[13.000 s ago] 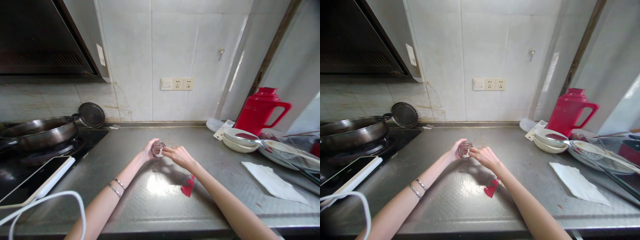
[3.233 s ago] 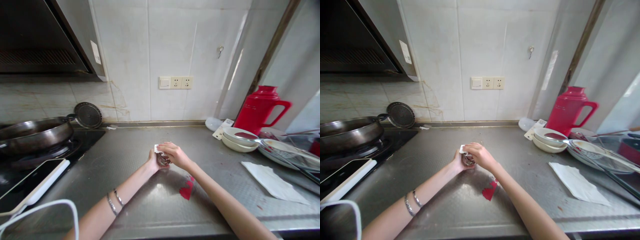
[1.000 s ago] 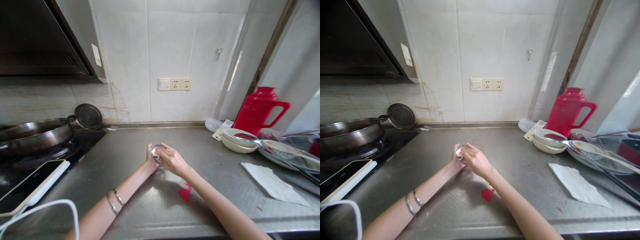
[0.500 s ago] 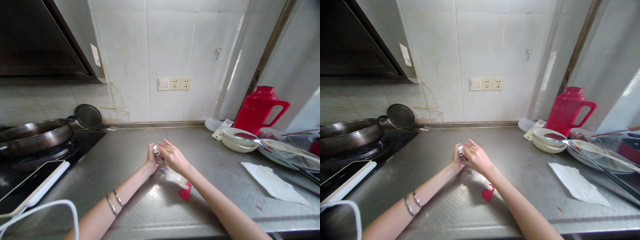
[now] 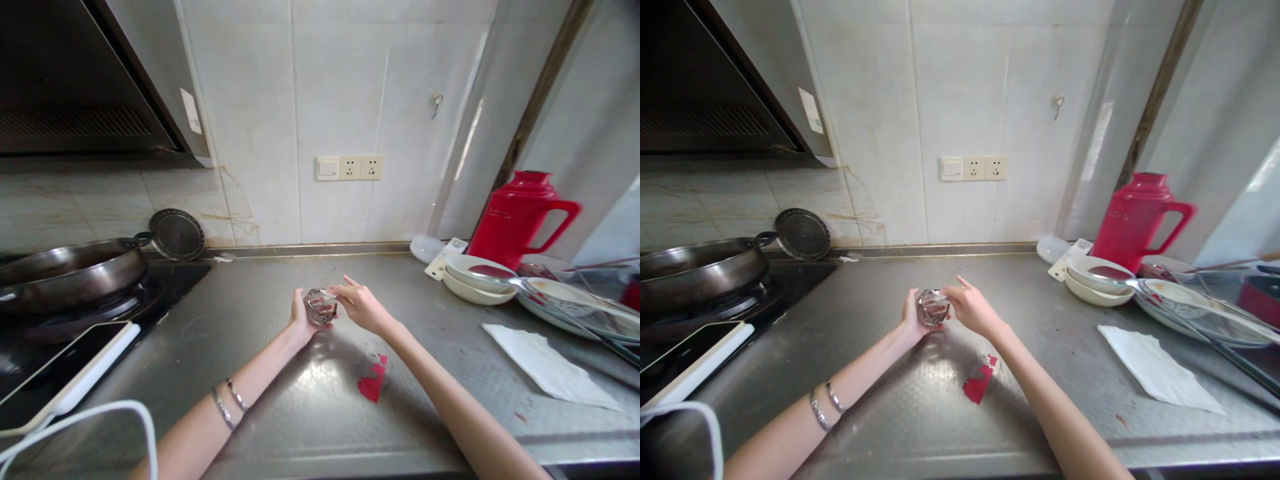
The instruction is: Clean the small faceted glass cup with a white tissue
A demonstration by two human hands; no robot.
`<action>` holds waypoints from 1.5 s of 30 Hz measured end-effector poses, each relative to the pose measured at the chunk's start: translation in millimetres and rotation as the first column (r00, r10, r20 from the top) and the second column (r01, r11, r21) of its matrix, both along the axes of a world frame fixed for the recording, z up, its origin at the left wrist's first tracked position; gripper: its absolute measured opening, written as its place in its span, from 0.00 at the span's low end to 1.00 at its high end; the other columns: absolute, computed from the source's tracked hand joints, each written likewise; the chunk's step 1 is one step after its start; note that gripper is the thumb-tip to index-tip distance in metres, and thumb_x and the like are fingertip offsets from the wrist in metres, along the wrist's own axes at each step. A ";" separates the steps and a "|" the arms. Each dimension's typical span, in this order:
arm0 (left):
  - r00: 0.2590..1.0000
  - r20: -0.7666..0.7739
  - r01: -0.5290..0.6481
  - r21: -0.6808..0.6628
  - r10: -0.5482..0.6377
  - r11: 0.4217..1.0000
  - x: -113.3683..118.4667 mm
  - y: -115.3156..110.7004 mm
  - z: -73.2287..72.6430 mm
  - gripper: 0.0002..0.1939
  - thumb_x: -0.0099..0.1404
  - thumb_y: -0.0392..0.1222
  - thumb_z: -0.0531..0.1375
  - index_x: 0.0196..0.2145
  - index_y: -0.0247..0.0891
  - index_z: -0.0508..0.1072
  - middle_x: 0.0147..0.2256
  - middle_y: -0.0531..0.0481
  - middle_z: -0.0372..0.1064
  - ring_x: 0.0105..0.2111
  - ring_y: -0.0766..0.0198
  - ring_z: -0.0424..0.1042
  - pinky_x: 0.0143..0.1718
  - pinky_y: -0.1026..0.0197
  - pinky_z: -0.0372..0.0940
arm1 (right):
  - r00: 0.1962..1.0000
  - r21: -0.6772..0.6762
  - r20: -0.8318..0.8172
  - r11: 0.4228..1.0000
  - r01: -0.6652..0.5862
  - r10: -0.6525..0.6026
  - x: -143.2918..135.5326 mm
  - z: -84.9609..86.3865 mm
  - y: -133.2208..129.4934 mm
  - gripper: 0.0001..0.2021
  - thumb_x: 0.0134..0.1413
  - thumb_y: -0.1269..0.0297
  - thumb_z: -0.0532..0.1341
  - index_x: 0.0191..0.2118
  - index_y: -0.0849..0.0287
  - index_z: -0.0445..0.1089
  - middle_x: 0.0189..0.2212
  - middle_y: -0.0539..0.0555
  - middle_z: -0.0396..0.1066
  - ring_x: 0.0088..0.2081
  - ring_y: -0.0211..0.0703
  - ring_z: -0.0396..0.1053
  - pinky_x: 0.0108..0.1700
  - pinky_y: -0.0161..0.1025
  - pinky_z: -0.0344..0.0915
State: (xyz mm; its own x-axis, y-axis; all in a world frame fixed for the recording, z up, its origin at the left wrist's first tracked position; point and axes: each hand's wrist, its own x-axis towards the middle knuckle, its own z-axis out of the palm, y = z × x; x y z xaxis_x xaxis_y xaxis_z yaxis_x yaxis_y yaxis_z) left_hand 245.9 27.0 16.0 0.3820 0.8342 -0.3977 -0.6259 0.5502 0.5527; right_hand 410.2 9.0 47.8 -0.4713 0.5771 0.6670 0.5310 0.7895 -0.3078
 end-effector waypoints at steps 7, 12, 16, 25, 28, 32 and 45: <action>0.998 -0.063 -0.001 0.141 0.010 0.990 -7.5 0.6 12.1 0.30 0.64 0.57 0.41 0.42 0.27 0.70 0.30 0.33 0.74 0.24 0.46 0.74 0.16 0.56 0.63 | 0.892 -0.409 -0.381 0.909 0.075 -0.245 26.5 -6.4 24.2 0.15 0.52 0.56 0.56 0.21 0.60 0.63 0.17 0.47 0.61 0.22 0.36 0.60 0.25 0.33 0.57; 0.990 -0.066 0.136 0.206 -0.125 0.969 -12.6 2.1 13.3 0.35 0.64 0.61 0.41 0.46 0.27 0.69 0.33 0.31 0.75 0.26 0.45 0.75 0.17 0.56 0.63 | 0.844 -0.536 -0.484 0.841 -0.076 -0.232 18.1 -17.3 31.9 0.10 0.44 0.58 0.57 0.25 0.60 0.65 0.20 0.47 0.63 0.24 0.35 0.60 0.27 0.33 0.58; 0.944 -0.146 0.323 0.237 -0.295 0.916 -15.7 4.7 11.4 0.37 0.63 0.65 0.40 0.47 0.29 0.69 0.34 0.31 0.75 0.27 0.44 0.75 0.17 0.56 0.63 | 0.834 -0.600 -0.524 0.770 -0.217 -0.173 5.4 -19.5 24.3 0.09 0.45 0.61 0.57 0.30 0.62 0.68 0.22 0.47 0.65 0.24 0.34 0.60 0.27 0.32 0.57; 0.905 -0.141 0.426 0.290 -0.402 0.857 -22.9 10.2 8.3 0.40 0.63 0.67 0.38 0.47 0.28 0.69 0.32 0.31 0.75 0.26 0.44 0.75 0.17 0.56 0.64 | 0.830 -0.654 -0.554 0.579 -0.487 0.072 3.0 -2.7 2.0 0.15 0.53 0.57 0.60 0.41 0.64 0.72 0.31 0.52 0.72 0.30 0.37 0.66 0.35 0.35 0.62; 0.919 -0.119 0.394 0.285 -0.376 0.874 -23.3 9.7 10.3 0.38 0.63 0.66 0.39 0.46 0.29 0.70 0.29 0.36 0.75 0.25 0.45 0.75 0.15 0.56 0.64 | 0.789 -0.640 -0.593 0.503 -0.581 0.158 -0.6 0.9 -3.2 0.16 0.53 0.56 0.62 0.39 0.65 0.73 0.31 0.54 0.73 0.31 0.38 0.68 0.38 0.37 0.63; 0.917 -0.123 0.399 0.257 -0.380 0.880 -22.5 10.8 9.4 0.37 0.63 0.67 0.39 0.40 0.30 0.70 0.28 0.38 0.74 0.25 0.45 0.75 0.15 0.55 0.64 | 0.757 -0.663 -0.641 0.403 -0.631 0.129 -7.4 -0.3 -6.0 0.16 0.52 0.56 0.63 0.38 0.66 0.74 0.30 0.54 0.73 0.29 0.37 0.68 0.33 0.34 0.62; 0.922 -0.330 0.290 0.248 -0.201 0.924 -18.4 16.6 3.5 0.39 0.62 0.67 0.36 0.51 0.32 0.63 0.34 0.39 0.73 0.24 0.49 0.75 0.19 0.52 0.66 | 0.805 -0.745 -0.577 0.495 -0.448 -0.140 -14.4 -19.2 4.0 0.16 0.46 0.54 0.63 0.30 0.65 0.76 0.24 0.53 0.73 0.26 0.38 0.66 0.29 0.34 0.60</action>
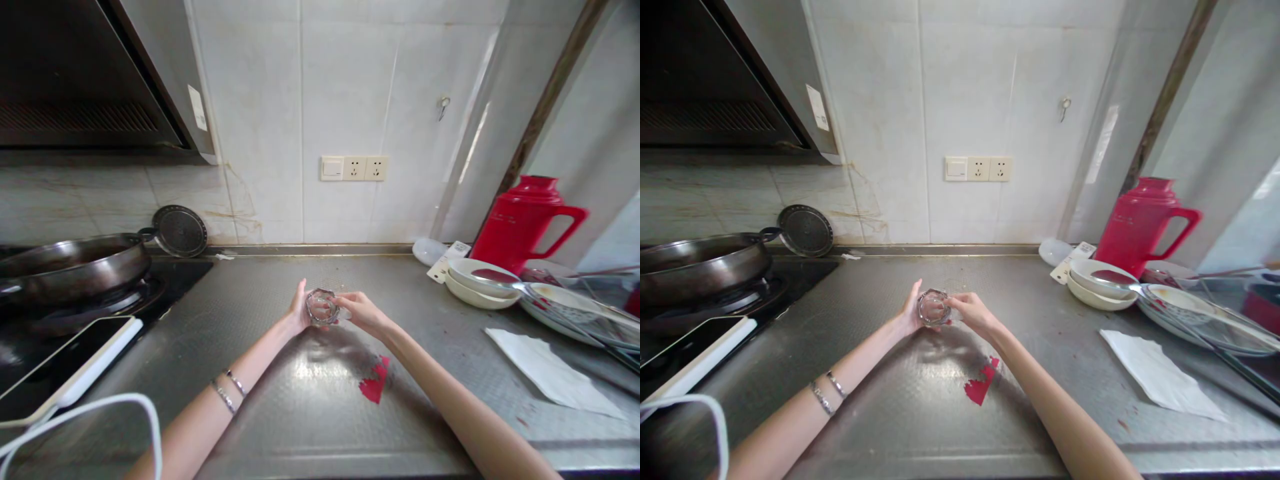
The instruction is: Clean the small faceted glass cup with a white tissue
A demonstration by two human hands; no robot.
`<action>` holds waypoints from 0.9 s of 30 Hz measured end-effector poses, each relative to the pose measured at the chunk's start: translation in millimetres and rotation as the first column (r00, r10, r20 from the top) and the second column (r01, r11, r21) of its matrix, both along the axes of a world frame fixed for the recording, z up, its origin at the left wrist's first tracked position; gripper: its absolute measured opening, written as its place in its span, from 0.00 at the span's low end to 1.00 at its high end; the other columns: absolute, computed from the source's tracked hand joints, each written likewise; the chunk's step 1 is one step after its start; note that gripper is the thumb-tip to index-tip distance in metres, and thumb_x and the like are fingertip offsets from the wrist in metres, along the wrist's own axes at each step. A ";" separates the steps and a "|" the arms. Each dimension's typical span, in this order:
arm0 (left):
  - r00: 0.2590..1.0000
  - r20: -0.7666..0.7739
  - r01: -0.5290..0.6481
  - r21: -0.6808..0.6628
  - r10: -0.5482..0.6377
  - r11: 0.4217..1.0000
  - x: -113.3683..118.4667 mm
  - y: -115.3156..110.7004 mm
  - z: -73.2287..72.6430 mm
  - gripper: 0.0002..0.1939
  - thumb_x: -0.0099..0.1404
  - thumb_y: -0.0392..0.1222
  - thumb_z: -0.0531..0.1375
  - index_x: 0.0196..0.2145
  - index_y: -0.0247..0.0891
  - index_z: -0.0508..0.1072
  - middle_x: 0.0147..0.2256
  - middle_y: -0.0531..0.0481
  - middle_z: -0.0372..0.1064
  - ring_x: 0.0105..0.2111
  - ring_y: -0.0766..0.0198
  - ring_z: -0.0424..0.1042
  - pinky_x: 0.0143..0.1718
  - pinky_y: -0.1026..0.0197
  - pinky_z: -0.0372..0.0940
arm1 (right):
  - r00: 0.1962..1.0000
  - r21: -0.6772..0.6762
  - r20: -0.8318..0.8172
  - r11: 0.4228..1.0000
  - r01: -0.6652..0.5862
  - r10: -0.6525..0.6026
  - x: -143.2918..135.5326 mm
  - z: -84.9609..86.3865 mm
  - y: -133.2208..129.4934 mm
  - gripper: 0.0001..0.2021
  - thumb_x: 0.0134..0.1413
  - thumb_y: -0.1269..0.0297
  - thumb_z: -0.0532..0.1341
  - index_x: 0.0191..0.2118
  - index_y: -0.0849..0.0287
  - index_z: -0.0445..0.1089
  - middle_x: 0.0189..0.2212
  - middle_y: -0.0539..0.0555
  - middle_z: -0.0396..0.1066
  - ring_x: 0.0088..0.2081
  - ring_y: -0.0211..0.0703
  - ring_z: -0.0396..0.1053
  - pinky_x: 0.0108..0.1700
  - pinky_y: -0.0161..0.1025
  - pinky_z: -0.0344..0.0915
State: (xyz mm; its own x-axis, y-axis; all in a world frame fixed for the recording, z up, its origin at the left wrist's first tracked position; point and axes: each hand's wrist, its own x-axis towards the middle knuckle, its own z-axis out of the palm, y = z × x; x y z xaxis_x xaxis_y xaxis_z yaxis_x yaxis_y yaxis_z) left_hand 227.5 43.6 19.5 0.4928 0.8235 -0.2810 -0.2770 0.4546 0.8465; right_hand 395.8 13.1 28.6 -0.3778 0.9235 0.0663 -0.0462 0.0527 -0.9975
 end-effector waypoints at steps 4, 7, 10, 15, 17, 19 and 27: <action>0.844 -0.306 -0.323 0.366 0.440 0.873 -4.3 8.3 4.0 0.32 0.66 0.60 0.43 0.58 0.34 0.55 0.43 0.39 0.71 0.28 0.56 0.75 0.24 0.57 0.67 | 0.978 0.197 0.100 0.967 0.162 -0.185 0.9 0.8 7.6 0.16 0.48 0.55 0.60 0.31 0.65 0.77 0.27 0.53 0.75 0.34 0.43 0.69 0.37 0.37 0.63; 0.641 -0.381 -0.178 0.771 0.666 0.612 -10.0 6.7 8.9 0.33 0.64 0.58 0.49 0.60 0.35 0.55 0.52 0.37 0.66 0.44 0.52 0.72 0.40 0.54 0.68 | 0.921 0.350 0.176 0.896 0.272 -0.348 6.5 2.8 15.4 0.17 0.48 0.56 0.57 0.32 0.64 0.77 0.29 0.53 0.76 0.38 0.48 0.71 0.43 0.41 0.63; 0.493 -0.455 0.201 0.889 0.742 0.411 -7.1 -4.4 10.4 0.49 0.53 0.62 0.60 0.64 0.36 0.48 0.62 0.34 0.51 0.59 0.42 0.56 0.53 0.46 0.58 | 0.814 0.448 0.218 0.796 0.407 -0.539 12.9 0.9 21.2 0.17 0.48 0.56 0.58 0.38 0.62 0.77 0.36 0.56 0.77 0.44 0.54 0.71 0.48 0.45 0.64; 0.400 -0.608 0.341 0.793 0.686 0.505 15.8 -24.4 1.8 0.63 0.47 0.61 0.64 0.66 0.32 0.30 0.63 0.26 0.43 0.59 0.37 0.57 0.51 0.47 0.60 | 0.723 0.555 0.223 0.695 0.458 -0.654 9.6 -7.5 17.5 0.20 0.50 0.59 0.58 0.46 0.62 0.74 0.46 0.61 0.74 0.51 0.55 0.69 0.52 0.48 0.64; 0.416 -0.631 0.309 0.775 0.655 0.551 22.7 -28.0 -1.3 0.64 0.48 0.60 0.65 0.66 0.30 0.29 0.62 0.23 0.45 0.56 0.37 0.60 0.49 0.48 0.61 | 0.733 0.565 0.228 0.700 0.437 -0.641 3.8 -10.0 13.5 0.19 0.51 0.60 0.58 0.47 0.61 0.74 0.46 0.60 0.74 0.50 0.54 0.70 0.52 0.48 0.64; 0.445 -0.629 0.259 0.772 0.638 0.581 25.5 -28.4 -3.1 0.63 0.49 0.58 0.65 0.65 0.27 0.30 0.61 0.21 0.47 0.55 0.38 0.62 0.49 0.49 0.62 | 0.748 0.564 0.232 0.713 0.417 -0.622 -1.5 -11.5 10.3 0.19 0.51 0.60 0.58 0.48 0.60 0.73 0.46 0.59 0.74 0.50 0.53 0.70 0.53 0.47 0.64; 0.581 -0.453 0.001 0.831 0.676 0.556 17.0 -11.8 -7.8 0.53 0.45 0.52 0.69 0.61 0.30 0.49 0.49 0.31 0.67 0.49 0.47 0.70 0.46 0.51 0.65 | 0.847 0.551 0.246 0.786 0.279 -0.472 0.6 -5.3 11.1 0.22 0.50 0.57 0.61 0.50 0.62 0.71 0.49 0.59 0.72 0.49 0.55 0.70 0.52 0.48 0.64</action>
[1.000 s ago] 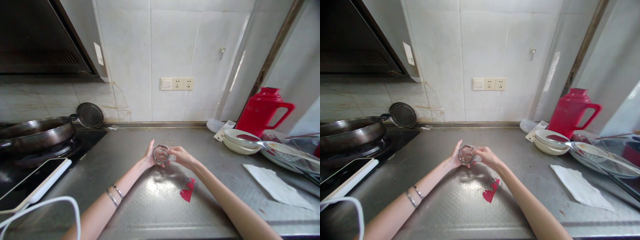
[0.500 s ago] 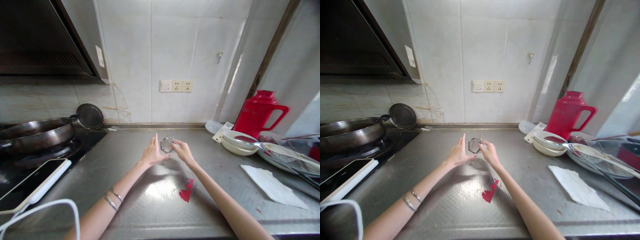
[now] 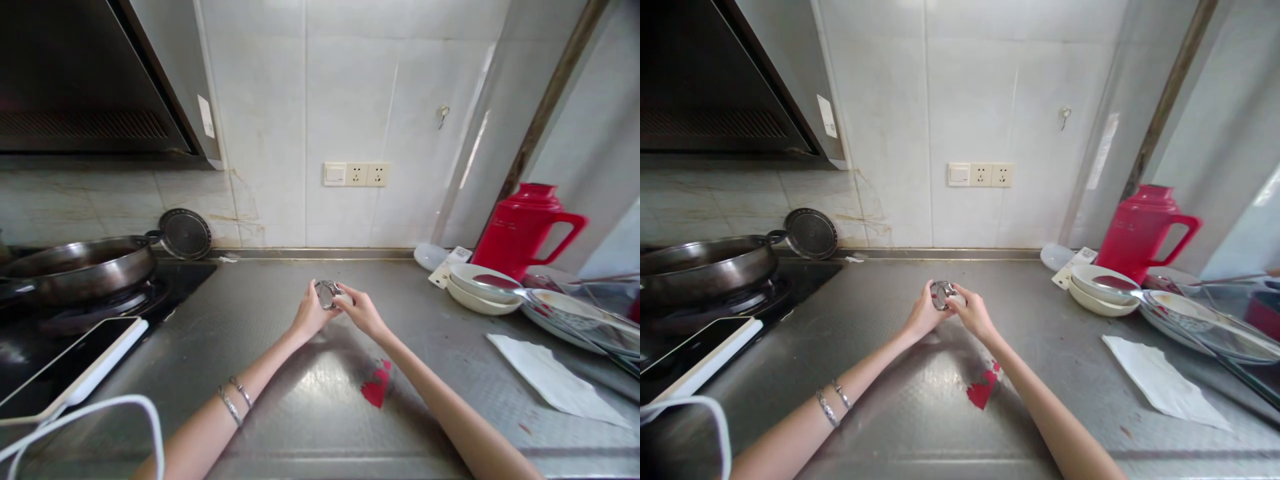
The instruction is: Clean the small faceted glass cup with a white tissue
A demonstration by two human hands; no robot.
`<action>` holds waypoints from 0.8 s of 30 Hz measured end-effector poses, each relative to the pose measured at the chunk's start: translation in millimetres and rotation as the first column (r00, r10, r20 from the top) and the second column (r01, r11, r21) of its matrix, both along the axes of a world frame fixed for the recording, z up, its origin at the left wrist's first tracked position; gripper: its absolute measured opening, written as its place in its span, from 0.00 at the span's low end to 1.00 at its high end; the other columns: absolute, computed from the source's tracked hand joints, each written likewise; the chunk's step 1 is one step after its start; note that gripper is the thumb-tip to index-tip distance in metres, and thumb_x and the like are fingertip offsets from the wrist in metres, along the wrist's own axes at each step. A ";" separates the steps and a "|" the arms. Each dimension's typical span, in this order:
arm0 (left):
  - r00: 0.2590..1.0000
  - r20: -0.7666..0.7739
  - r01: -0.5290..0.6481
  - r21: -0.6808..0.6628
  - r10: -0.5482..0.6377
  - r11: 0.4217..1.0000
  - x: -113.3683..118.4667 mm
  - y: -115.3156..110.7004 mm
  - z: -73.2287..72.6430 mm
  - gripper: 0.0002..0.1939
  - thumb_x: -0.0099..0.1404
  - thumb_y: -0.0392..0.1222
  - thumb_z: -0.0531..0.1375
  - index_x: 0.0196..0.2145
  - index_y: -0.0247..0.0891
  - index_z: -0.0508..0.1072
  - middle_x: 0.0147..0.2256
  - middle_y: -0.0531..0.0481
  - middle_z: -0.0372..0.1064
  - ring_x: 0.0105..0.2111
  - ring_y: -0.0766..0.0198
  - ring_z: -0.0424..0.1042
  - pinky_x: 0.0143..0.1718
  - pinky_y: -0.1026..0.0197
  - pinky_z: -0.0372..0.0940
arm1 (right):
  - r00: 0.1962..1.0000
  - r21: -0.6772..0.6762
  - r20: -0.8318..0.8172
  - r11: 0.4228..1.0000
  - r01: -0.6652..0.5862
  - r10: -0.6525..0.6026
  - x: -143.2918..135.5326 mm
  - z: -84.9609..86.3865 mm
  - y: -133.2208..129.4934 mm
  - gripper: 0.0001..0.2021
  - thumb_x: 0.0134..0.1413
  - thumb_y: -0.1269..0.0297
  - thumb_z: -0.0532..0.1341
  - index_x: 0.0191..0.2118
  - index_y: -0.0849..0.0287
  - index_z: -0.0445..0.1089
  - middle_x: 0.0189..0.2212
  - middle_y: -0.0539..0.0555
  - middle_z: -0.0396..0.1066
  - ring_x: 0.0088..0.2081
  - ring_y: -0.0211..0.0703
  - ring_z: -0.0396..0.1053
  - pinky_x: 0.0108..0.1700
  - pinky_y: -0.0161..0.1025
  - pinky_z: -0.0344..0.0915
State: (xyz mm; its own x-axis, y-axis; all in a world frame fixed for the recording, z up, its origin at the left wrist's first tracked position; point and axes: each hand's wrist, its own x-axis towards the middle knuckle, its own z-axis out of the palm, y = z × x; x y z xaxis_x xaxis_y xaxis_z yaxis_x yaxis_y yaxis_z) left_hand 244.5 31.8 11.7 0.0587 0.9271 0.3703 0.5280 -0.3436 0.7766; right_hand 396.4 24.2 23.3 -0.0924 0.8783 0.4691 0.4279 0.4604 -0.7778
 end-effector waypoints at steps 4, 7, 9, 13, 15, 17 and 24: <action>0.989 0.143 0.045 -0.056 -0.037 0.997 -3.2 4.3 1.4 0.46 0.44 0.49 0.71 0.56 0.34 0.56 0.45 0.37 0.70 0.40 0.54 0.73 0.33 0.57 0.71 | 0.994 0.014 -0.057 0.995 -0.096 0.096 4.5 1.2 5.2 0.23 0.50 0.58 0.60 0.51 0.62 0.70 0.47 0.57 0.74 0.45 0.52 0.71 0.49 0.47 0.65; 0.968 0.245 0.085 -0.106 -0.057 0.991 -3.9 5.9 2.6 0.45 0.43 0.48 0.71 0.55 0.35 0.56 0.43 0.39 0.70 0.35 0.57 0.73 0.22 0.64 0.68 | 0.993 -0.004 -0.111 0.999 -0.048 0.047 7.7 0.7 9.0 0.25 0.47 0.57 0.61 0.50 0.64 0.71 0.43 0.58 0.75 0.43 0.52 0.72 0.46 0.46 0.66; 0.944 0.318 0.137 -0.124 -0.092 0.983 -4.6 7.7 2.0 0.45 0.43 0.47 0.71 0.54 0.36 0.55 0.43 0.39 0.69 0.34 0.59 0.72 0.20 0.66 0.66 | 0.989 -0.017 -0.145 0.999 -0.040 0.037 11.4 1.6 11.1 0.23 0.47 0.55 0.60 0.46 0.64 0.73 0.39 0.58 0.77 0.40 0.52 0.72 0.42 0.44 0.66; 0.857 0.454 0.334 -0.125 -0.246 0.934 -8.6 9.1 -1.0 0.44 0.41 0.46 0.72 0.52 0.37 0.54 0.44 0.40 0.66 0.32 0.62 0.71 0.21 0.65 0.67 | 0.990 0.002 -0.139 0.999 0.035 -0.035 22.9 5.6 14.7 0.20 0.50 0.51 0.58 0.32 0.64 0.75 0.26 0.54 0.74 0.30 0.46 0.69 0.32 0.37 0.63; 0.813 0.486 0.424 -0.113 -0.322 0.899 -11.7 7.1 -2.0 0.43 0.41 0.45 0.72 0.50 0.37 0.54 0.43 0.42 0.66 0.31 0.63 0.70 0.22 0.65 0.67 | 0.989 0.025 -0.110 0.994 0.107 -0.103 27.7 6.7 16.0 0.20 0.50 0.49 0.58 0.28 0.64 0.75 0.23 0.52 0.72 0.27 0.43 0.67 0.30 0.35 0.60; 0.784 0.496 0.477 -0.093 -0.375 0.874 -14.5 4.2 -2.3 0.42 0.42 0.43 0.72 0.50 0.38 0.54 0.42 0.43 0.65 0.31 0.64 0.70 0.24 0.65 0.67 | 0.988 0.033 -0.110 0.993 0.115 -0.110 30.0 5.8 16.7 0.21 0.51 0.48 0.58 0.29 0.63 0.75 0.23 0.51 0.71 0.27 0.42 0.65 0.29 0.34 0.58; 0.750 0.481 0.537 -0.040 -0.455 0.843 -19.2 -0.9 -4.5 0.41 0.40 0.39 0.72 0.50 0.36 0.57 0.43 0.44 0.65 0.40 0.61 0.69 0.43 0.59 0.65 | 0.977 0.055 -0.151 0.985 0.161 -0.151 22.3 5.4 21.5 0.24 0.49 0.43 0.59 0.20 0.62 0.66 0.15 0.46 0.57 0.21 0.34 0.53 0.23 0.32 0.47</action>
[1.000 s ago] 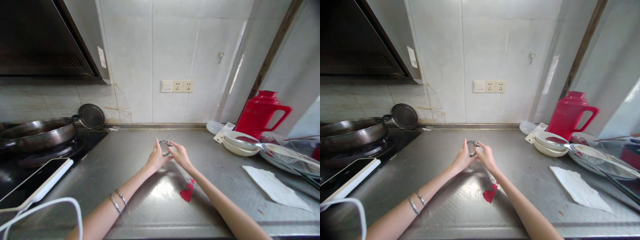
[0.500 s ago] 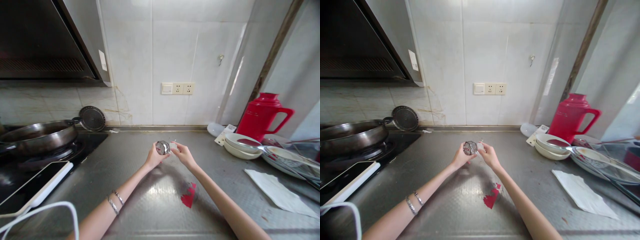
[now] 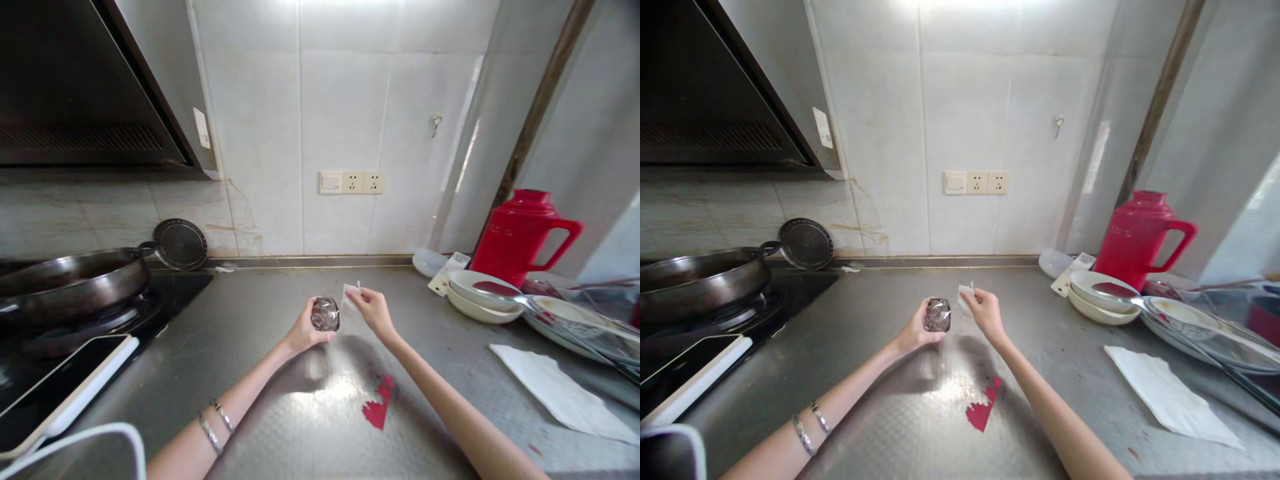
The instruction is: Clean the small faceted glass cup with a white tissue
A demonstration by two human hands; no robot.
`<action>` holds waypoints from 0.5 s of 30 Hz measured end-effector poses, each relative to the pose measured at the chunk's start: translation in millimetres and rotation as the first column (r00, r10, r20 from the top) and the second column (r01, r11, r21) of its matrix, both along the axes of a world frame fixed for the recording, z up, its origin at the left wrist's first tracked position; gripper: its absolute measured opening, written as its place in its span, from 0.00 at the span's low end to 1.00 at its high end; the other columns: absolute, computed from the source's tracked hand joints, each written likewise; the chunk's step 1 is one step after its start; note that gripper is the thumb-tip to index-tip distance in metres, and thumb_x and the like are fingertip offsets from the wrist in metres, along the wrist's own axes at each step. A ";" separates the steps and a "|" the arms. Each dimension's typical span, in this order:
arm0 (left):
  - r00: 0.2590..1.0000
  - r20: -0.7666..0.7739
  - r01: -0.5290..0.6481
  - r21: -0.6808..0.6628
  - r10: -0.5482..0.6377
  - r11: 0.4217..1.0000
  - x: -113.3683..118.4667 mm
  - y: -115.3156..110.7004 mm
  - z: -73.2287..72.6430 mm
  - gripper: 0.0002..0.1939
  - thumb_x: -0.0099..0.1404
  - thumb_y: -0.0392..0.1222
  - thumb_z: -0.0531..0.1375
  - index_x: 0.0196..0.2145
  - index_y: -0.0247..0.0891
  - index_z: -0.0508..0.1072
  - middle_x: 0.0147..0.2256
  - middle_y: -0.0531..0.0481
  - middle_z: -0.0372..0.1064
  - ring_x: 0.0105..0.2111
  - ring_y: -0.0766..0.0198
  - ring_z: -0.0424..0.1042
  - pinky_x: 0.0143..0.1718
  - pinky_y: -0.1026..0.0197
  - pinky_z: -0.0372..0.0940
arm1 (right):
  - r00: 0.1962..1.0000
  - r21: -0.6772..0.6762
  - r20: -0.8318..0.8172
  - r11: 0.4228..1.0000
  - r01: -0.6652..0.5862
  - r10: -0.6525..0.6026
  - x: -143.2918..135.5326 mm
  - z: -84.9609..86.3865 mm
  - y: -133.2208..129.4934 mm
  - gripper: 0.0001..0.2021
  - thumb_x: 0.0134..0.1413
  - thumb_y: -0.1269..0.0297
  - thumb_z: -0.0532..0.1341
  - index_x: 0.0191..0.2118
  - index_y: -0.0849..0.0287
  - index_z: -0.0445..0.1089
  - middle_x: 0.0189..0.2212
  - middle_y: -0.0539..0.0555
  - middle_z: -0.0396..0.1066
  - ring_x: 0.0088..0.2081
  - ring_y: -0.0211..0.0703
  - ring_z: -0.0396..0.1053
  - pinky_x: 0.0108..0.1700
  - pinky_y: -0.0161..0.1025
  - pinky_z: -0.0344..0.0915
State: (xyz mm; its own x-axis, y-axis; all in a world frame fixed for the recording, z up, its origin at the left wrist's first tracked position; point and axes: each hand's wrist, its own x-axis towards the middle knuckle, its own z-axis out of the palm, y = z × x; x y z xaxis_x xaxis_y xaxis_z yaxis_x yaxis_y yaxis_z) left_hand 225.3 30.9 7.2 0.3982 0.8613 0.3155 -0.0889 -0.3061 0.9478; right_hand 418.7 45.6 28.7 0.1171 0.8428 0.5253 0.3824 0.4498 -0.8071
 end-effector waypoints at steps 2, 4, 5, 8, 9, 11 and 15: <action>1.000 -0.001 0.021 -0.022 -0.021 1.000 -1.1 -1.1 -2.2 0.41 0.41 0.40 0.72 0.50 0.37 0.57 0.44 0.44 0.65 0.40 0.60 0.69 0.43 0.57 0.64 | 0.997 0.046 0.031 0.997 0.069 -0.070 -5.3 6.6 1.8 0.24 0.49 0.42 0.58 0.18 0.59 0.60 0.14 0.44 0.51 0.20 0.32 0.48 0.22 0.32 0.44; 0.999 -0.010 0.048 -0.034 -0.048 0.998 -2.0 -2.4 -4.6 0.41 0.42 0.39 0.72 0.51 0.38 0.57 0.44 0.44 0.65 0.40 0.60 0.69 0.44 0.56 0.64 | 0.991 0.099 0.074 0.990 0.103 -0.111 -11.6 14.1 2.5 0.22 0.50 0.44 0.58 0.21 0.59 0.59 0.14 0.42 0.48 0.20 0.32 0.46 0.22 0.32 0.43; 0.998 -0.013 0.061 -0.034 -0.062 0.998 -2.2 -3.0 -5.8 0.42 0.42 0.38 0.72 0.52 0.39 0.57 0.45 0.44 0.65 0.41 0.59 0.69 0.44 0.56 0.64 | 0.988 0.119 0.094 0.987 0.108 -0.120 -14.9 17.1 2.3 0.21 0.51 0.44 0.58 0.23 0.59 0.60 0.14 0.41 0.47 0.20 0.32 0.45 0.23 0.32 0.43; 0.996 -0.013 0.088 -0.037 -0.088 0.995 -1.8 -4.2 -8.8 0.43 0.42 0.34 0.71 0.53 0.40 0.56 0.46 0.44 0.65 0.43 0.58 0.69 0.46 0.56 0.63 | 0.985 0.133 0.135 0.987 0.092 -0.110 -23.3 19.6 -0.1 0.19 0.52 0.46 0.58 0.27 0.59 0.65 0.13 0.41 0.49 0.19 0.32 0.46 0.23 0.31 0.45; 0.996 -0.008 0.091 -0.036 -0.091 0.995 -1.3 -4.4 -9.4 0.44 0.42 0.34 0.71 0.54 0.40 0.56 0.46 0.44 0.65 0.43 0.58 0.69 0.46 0.56 0.63 | 0.987 0.116 0.144 0.992 0.057 -0.073 -25.3 18.5 -1.5 0.19 0.52 0.46 0.58 0.29 0.60 0.68 0.13 0.42 0.51 0.19 0.32 0.47 0.23 0.31 0.46; 0.996 0.014 0.084 -0.027 -0.084 0.996 -0.5 -4.6 -10.1 0.44 0.41 0.32 0.70 0.54 0.40 0.55 0.48 0.43 0.64 0.45 0.56 0.69 0.47 0.55 0.63 | 0.988 0.059 0.143 0.996 -0.070 0.061 -27.3 15.2 -5.0 0.19 0.53 0.48 0.58 0.36 0.61 0.72 0.17 0.45 0.62 0.20 0.33 0.54 0.24 0.31 0.51; 0.996 0.048 0.075 -0.041 -0.073 0.996 0.0 -4.5 -8.9 0.44 0.41 0.32 0.70 0.54 0.40 0.56 0.50 0.41 0.63 0.48 0.54 0.67 0.48 0.54 0.63 | 0.941 -0.036 0.137 0.951 -0.306 0.308 -25.0 13.5 -13.0 0.20 0.57 0.50 0.55 0.41 0.61 0.75 0.30 0.52 0.75 0.27 0.40 0.67 0.29 0.34 0.62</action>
